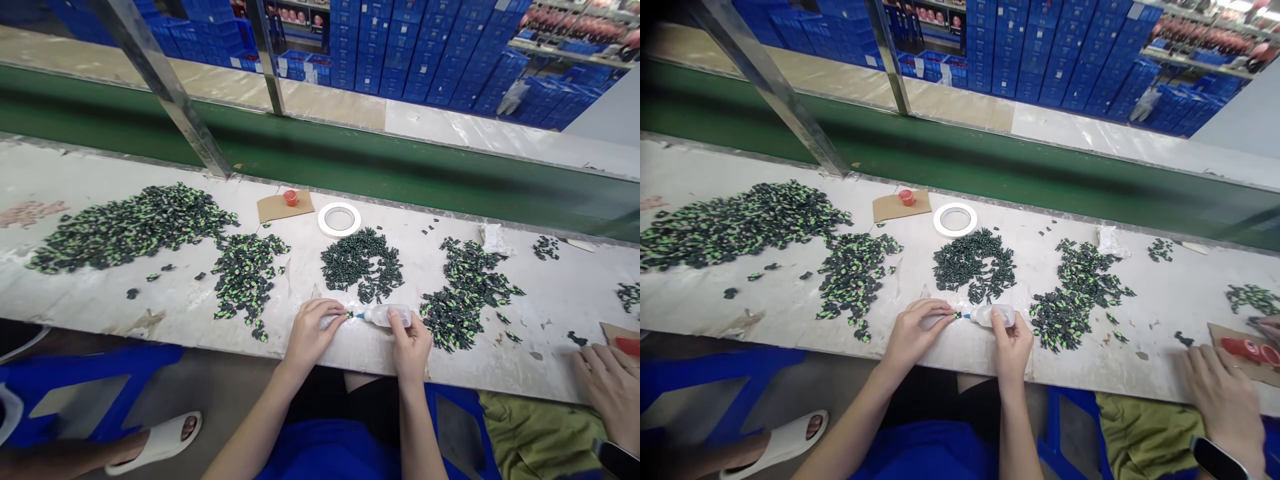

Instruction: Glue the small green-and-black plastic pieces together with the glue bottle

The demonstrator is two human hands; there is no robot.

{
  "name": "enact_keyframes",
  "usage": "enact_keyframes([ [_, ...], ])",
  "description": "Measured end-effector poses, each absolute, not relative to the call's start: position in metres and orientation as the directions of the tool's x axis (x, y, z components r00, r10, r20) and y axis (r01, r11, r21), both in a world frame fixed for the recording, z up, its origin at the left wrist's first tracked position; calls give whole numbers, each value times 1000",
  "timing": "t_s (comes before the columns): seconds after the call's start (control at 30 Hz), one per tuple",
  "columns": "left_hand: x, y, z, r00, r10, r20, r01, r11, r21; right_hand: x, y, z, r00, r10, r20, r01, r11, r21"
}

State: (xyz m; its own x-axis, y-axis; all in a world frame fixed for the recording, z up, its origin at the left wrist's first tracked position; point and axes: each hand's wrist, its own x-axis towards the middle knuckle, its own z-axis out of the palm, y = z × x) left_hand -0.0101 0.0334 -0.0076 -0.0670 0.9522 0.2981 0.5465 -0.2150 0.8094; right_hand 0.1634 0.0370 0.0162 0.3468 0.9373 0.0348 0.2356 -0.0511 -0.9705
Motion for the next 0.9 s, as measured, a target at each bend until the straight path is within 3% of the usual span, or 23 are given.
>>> enact_keyframes([
  [0.27, -11, 33, -7, -70, 953, 294, 521, -216, 826, 166, 35, 11, 388, 921, 39, 196, -41, -980],
  [0.47, -11, 34, -6, -60, 958, 279, 490, -215, 845, 175, 32, 5, 583, 811, 59, 27, 53, -998],
  [0.63, -19, 36, 3, -30, 966, 256, 443, -216, 870, 181, 43, 9, 636, 762, 122, 88, 86, -992],
  [0.8, -31, 52, 8, -159, 927, 340, 622, -173, 763, 185, 56, 7, 608, 787, 106, 134, 30, -991],
  [0.9, -33, 60, 7, -138, 936, 324, 647, -163, 745, 186, 57, 3, 590, 794, 146, 234, 5, -972],
])
